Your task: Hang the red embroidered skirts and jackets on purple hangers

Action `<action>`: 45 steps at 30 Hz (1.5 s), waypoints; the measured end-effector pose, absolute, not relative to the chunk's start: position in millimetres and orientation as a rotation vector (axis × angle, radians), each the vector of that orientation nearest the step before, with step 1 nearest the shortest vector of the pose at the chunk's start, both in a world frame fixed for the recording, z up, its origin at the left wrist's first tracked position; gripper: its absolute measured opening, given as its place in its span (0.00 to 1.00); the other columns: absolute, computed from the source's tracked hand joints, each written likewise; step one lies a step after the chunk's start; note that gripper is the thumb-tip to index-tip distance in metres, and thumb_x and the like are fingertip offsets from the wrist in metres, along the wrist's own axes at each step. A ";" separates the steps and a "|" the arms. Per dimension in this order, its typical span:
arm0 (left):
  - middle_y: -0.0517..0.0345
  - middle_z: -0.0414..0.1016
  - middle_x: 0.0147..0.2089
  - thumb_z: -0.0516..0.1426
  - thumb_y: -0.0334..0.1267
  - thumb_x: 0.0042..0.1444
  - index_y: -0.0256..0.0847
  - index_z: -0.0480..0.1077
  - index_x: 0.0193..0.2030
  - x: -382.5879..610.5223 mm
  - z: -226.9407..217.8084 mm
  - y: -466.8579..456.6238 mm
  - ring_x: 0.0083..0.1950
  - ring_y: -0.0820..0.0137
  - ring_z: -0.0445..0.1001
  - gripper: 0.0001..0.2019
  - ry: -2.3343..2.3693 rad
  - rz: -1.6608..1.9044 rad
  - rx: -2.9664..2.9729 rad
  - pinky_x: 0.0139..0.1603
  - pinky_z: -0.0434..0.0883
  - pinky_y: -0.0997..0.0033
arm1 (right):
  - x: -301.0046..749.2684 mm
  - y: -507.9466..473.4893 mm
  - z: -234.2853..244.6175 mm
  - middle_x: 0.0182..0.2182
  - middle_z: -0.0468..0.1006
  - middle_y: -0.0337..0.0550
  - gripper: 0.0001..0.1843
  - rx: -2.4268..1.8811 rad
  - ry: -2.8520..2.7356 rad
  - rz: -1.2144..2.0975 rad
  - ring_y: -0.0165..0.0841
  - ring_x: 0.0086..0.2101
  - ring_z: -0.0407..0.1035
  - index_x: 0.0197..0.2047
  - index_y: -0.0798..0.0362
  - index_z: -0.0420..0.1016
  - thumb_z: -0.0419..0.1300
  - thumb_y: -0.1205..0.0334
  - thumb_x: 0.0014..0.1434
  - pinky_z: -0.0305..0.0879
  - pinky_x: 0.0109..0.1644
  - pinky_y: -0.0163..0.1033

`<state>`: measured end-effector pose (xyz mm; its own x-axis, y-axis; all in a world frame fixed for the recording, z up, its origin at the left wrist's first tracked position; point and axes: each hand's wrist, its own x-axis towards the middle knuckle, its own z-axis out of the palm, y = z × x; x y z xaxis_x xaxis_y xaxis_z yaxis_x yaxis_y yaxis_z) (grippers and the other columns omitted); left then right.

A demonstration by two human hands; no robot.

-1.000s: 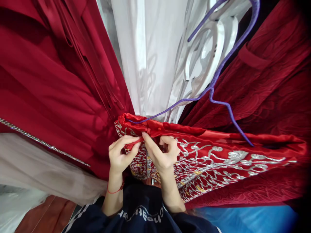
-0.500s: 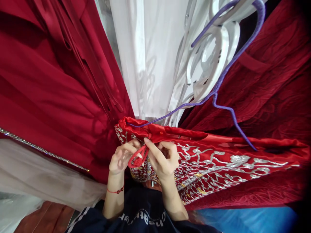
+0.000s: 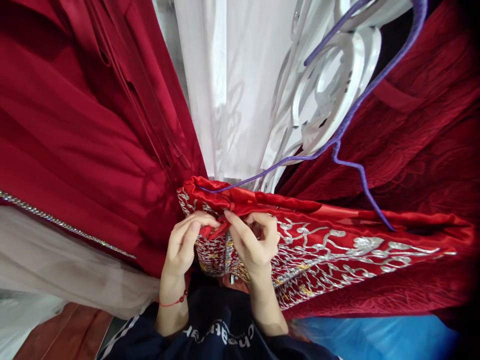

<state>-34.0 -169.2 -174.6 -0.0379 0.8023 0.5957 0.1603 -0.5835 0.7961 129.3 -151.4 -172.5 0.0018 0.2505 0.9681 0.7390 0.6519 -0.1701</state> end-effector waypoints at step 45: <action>0.62 0.71 0.25 0.61 0.43 0.61 0.41 0.72 0.33 -45.2 -165.8 -181.0 0.27 0.73 0.71 0.09 0.970 2.063 1.673 0.32 0.71 0.71 | 111.5 -188.8 -177.1 0.26 0.72 0.33 0.03 -0.917 -1.314 0.420 0.24 0.22 0.65 0.37 0.51 0.67 0.57 0.68 0.61 0.65 0.26 0.30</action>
<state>-45.2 -181.0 -165.8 -0.2683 0.6209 0.7365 0.1713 -0.7216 0.6708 111.5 -188.8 -177.1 0.2472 0.7293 0.6379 0.2241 0.5975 -0.7699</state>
